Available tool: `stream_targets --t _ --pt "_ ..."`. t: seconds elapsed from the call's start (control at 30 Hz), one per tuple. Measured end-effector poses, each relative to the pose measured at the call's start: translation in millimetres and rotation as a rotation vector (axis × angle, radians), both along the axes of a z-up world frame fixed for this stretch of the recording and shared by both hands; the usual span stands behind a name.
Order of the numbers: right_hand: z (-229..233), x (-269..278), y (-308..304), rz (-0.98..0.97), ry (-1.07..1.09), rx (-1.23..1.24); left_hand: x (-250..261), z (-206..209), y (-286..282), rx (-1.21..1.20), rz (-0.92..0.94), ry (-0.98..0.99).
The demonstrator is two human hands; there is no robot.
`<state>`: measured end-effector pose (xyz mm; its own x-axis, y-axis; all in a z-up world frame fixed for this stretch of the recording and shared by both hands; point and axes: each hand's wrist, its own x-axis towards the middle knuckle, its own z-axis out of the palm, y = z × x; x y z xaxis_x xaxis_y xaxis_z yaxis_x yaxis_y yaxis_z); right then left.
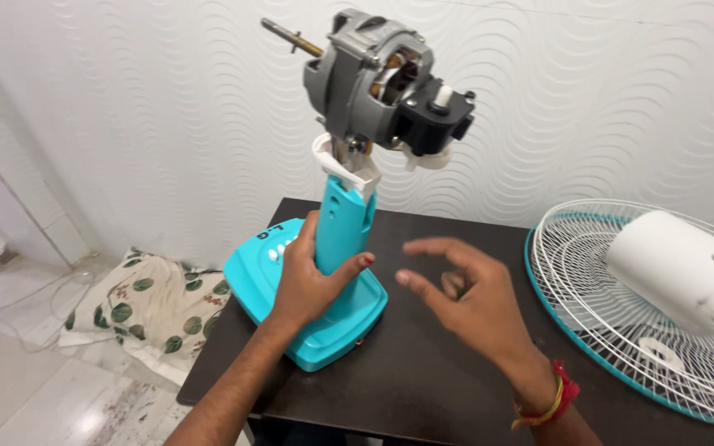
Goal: The person uses a screwdriver to remove screws from the white motor housing of a teal LG table fan. They detach the motor assembly from the fan stand and place the housing on the table.
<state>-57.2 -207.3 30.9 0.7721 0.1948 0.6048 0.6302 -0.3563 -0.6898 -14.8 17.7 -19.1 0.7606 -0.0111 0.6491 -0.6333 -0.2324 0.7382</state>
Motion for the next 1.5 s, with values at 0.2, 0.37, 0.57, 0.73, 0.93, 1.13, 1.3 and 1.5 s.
stream_targets --t 0.2,0.37,0.57,0.73,0.93,1.13,1.3,1.5 --pt "60.1 4.0 4.6 0.138 -0.173 0.226 -7.2 7.2 -2.9 0.004 0.036 0.047" --pt "113.6 -2.6 9.7 0.154 -0.312 0.127 -9.1 9.0 -3.7 0.075 0.098 -0.01" --pt "141.3 -4.1 23.7 0.111 -0.378 -0.098 -9.0 10.5 -7.0 0.113 0.124 -0.022" --pt "146.1 -6.3 20.6 0.026 -0.33 -0.185 -11.8 10.4 -10.8 0.133 0.144 -0.066" --pt "151.8 -16.3 -1.8 -0.084 -0.218 -0.339 -19.6 12.5 -17.1 0.158 0.146 -0.079" --pt "152.0 -26.7 -32.7 -0.241 -0.109 -0.48 -31.3 22.6 -26.9 0.256 0.155 -0.102" --pt "142.9 -35.9 -53.4 -0.184 -0.159 -0.421 -44.6 33.7 -26.7 0.283 0.058 -0.168" --pt "130.0 -37.4 -69.4 -0.251 -0.131 -0.369 -46.7 14.7 1.7 0.167 0.488 -0.38"
